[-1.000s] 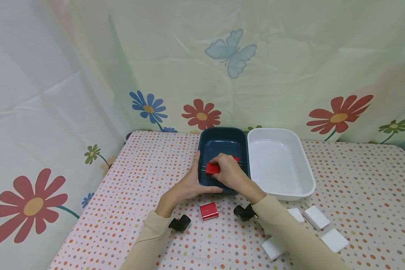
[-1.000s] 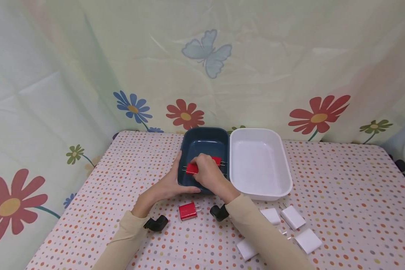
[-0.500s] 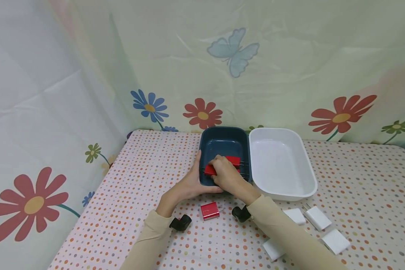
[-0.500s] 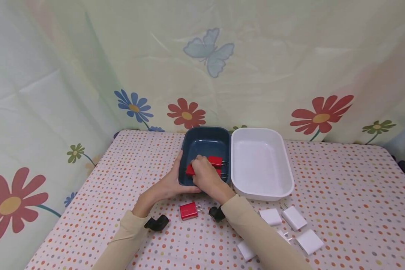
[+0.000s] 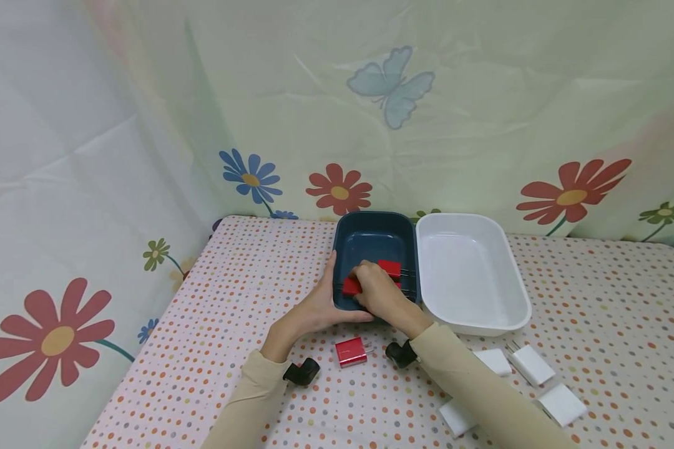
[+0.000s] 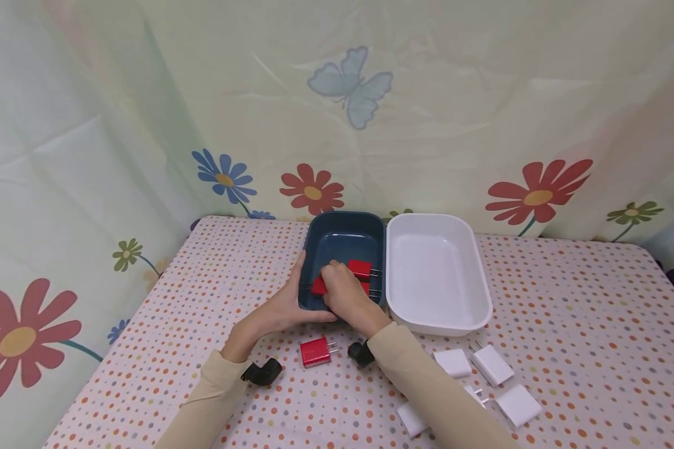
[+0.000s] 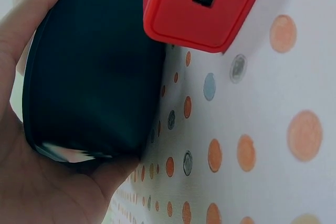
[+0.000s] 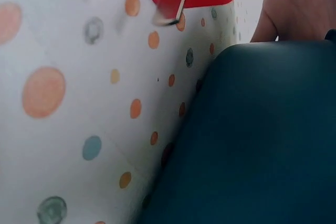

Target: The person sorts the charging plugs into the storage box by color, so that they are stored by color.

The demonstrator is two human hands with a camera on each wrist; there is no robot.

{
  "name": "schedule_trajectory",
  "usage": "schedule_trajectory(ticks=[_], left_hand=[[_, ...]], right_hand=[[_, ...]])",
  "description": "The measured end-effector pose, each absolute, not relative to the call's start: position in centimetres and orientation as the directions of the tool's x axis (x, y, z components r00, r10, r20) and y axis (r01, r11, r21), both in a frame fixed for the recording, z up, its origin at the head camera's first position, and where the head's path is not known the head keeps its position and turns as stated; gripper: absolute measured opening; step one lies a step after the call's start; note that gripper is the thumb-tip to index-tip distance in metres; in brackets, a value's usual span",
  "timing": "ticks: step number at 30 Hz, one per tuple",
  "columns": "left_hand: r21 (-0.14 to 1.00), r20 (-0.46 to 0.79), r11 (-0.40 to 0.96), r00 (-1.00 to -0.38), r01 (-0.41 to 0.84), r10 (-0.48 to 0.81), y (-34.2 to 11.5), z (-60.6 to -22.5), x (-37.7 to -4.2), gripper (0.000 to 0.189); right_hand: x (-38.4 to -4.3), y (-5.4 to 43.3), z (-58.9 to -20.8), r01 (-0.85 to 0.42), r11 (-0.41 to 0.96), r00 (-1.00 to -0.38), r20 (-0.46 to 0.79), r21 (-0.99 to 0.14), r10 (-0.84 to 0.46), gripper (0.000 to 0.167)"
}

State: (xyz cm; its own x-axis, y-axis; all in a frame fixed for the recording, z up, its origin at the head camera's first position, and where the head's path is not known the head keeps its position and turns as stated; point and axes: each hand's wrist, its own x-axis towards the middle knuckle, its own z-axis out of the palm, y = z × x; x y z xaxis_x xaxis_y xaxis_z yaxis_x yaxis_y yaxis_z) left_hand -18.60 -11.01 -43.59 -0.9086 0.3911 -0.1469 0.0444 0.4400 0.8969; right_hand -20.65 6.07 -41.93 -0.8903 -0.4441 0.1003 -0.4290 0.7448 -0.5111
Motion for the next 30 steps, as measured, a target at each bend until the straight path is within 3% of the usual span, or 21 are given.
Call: schedule_trajectory(ticks=[10,17,30], left_hand=[[0.9,-0.136,0.432,-0.901,0.062,0.412,-11.0,-43.4,-18.6,0.14],[0.889,-0.154,0.456,-0.906,0.048,0.395,-11.1,-43.4,-18.6,0.139],[0.852,-0.138,0.513,-0.9,0.105,0.413,-11.3,-43.3,-18.7,0.129]], right_hand=[[-20.2,6.3,-41.0,-0.397,0.732,-0.9,0.076,-0.554,-0.43,0.04],[-18.9,6.6,-38.6,-0.411,0.691,-0.897,0.125,-0.594,-0.425,0.044],[-13.2,7.2,-34.7,-0.636,0.559,-0.766,0.346,-0.532,-0.542,0.039]])
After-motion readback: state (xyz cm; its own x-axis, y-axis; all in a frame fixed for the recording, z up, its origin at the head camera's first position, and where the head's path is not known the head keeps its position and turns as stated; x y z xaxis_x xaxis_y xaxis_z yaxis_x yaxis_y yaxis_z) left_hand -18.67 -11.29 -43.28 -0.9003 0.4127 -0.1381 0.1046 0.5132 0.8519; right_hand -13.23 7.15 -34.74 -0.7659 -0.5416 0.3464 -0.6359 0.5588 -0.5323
